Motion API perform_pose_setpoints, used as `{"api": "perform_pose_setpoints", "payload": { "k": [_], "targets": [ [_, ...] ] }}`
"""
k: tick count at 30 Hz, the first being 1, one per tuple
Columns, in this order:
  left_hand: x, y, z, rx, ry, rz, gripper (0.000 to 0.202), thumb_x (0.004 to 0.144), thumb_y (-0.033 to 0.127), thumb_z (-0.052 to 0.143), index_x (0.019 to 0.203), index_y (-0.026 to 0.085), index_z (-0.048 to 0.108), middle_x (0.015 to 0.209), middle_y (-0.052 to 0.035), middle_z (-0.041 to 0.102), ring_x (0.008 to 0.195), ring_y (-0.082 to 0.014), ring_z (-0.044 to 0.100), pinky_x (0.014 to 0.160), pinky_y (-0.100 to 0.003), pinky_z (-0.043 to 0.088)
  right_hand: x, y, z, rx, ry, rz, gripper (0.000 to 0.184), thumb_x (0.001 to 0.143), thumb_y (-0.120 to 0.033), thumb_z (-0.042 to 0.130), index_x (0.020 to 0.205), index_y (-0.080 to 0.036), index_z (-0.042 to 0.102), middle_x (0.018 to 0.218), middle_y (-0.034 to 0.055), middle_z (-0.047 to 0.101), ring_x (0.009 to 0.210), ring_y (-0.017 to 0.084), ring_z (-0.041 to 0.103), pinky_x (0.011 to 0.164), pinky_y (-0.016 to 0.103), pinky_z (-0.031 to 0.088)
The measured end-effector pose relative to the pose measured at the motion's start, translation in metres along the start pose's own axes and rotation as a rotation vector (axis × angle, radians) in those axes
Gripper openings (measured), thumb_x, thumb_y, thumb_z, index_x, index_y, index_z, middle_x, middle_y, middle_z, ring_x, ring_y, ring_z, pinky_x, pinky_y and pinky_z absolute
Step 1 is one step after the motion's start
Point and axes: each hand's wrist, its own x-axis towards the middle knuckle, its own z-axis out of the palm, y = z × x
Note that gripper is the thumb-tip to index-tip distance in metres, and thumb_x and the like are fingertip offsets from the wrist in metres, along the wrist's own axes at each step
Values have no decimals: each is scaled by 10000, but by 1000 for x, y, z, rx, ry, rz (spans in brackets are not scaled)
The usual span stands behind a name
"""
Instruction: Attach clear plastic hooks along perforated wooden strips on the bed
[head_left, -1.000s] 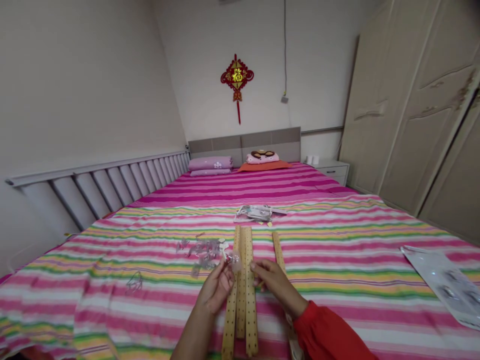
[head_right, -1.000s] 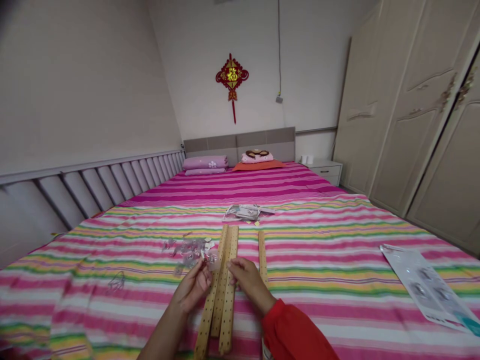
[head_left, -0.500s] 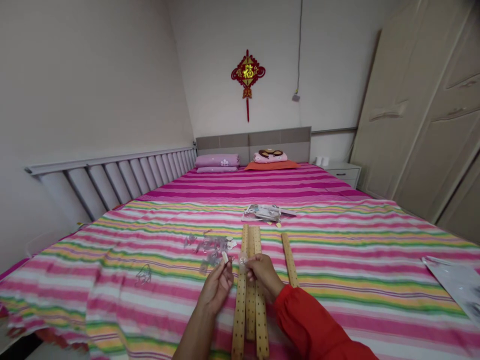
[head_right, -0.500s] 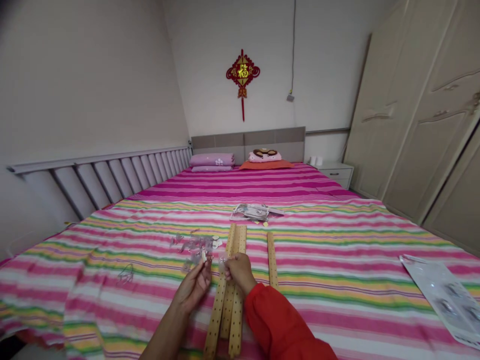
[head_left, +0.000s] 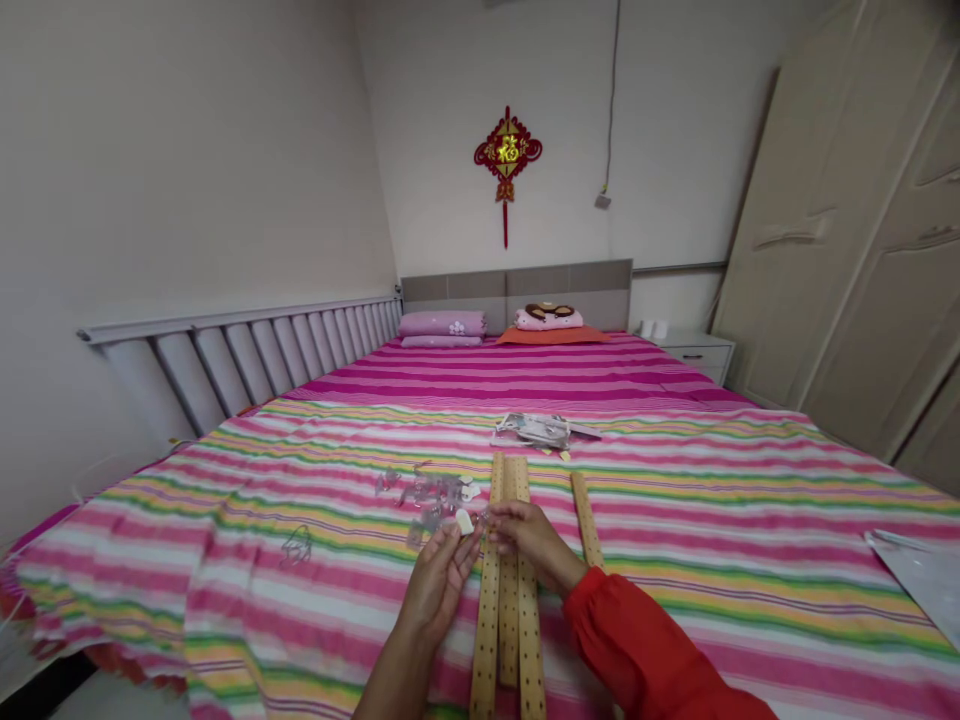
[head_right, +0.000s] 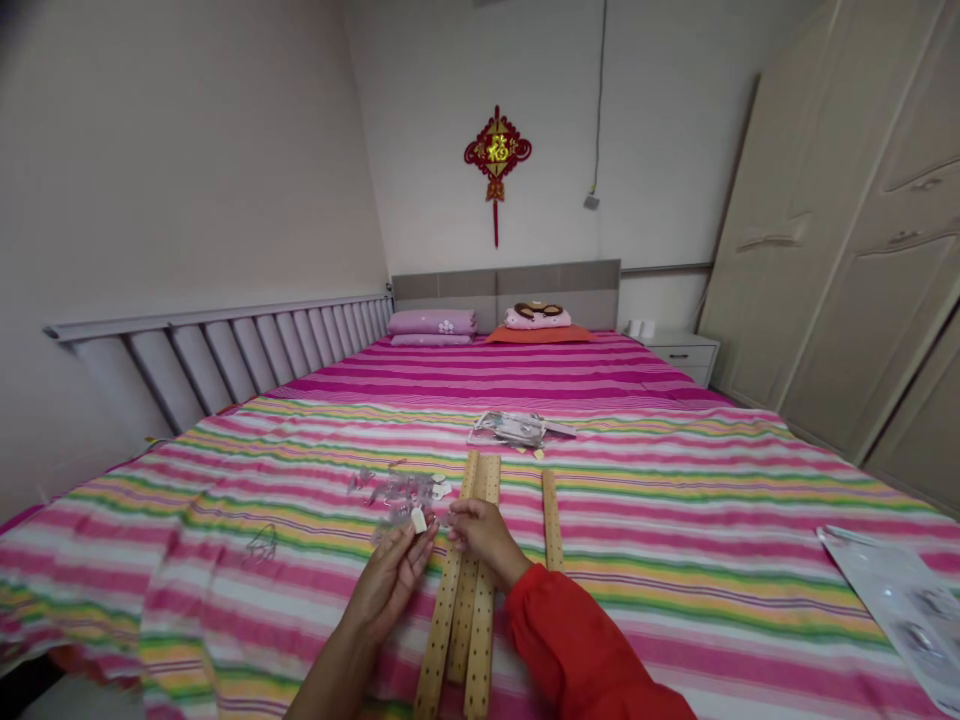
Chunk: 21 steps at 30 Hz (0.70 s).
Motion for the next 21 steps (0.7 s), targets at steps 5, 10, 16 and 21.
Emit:
{"api": "perform_pose_setpoints", "payload": {
  "k": [5,10,16,21],
  "targets": [
    [-16,-18,20,-117,-12,-247,92,863,106,527,872,107,619,880,-112,722,817,-151,700,748,-228,559,-37,-13,-23,-97,-128,-226,352,612,-369,773,928,-220,725,842,29,713,799,188,629,706,297,484],
    [-35,-46,43,-191,-68,-413,141,890,119,485,863,124,623,848,-79,722,782,-139,694,765,-260,534,-63,-6,-51,-147,-43,-339,345,594,-354,806,905,-216,747,788,35,719,755,184,622,709,299,483],
    [-61,-70,56,-204,-141,-636,92,860,157,549,823,129,629,802,-62,716,748,-141,686,694,-242,496,-99,-15,-75,-30,23,-319,382,612,-397,799,957,-246,739,860,51,738,809,192,641,753,306,488],
    [-76,-83,63,-114,-178,-794,78,814,175,607,812,103,637,717,-50,701,659,-127,668,629,-220,469,-123,-17,-92,-104,36,-307,323,634,-424,775,890,-228,754,740,24,712,650,152,611,628,269,476]
  ]
}}
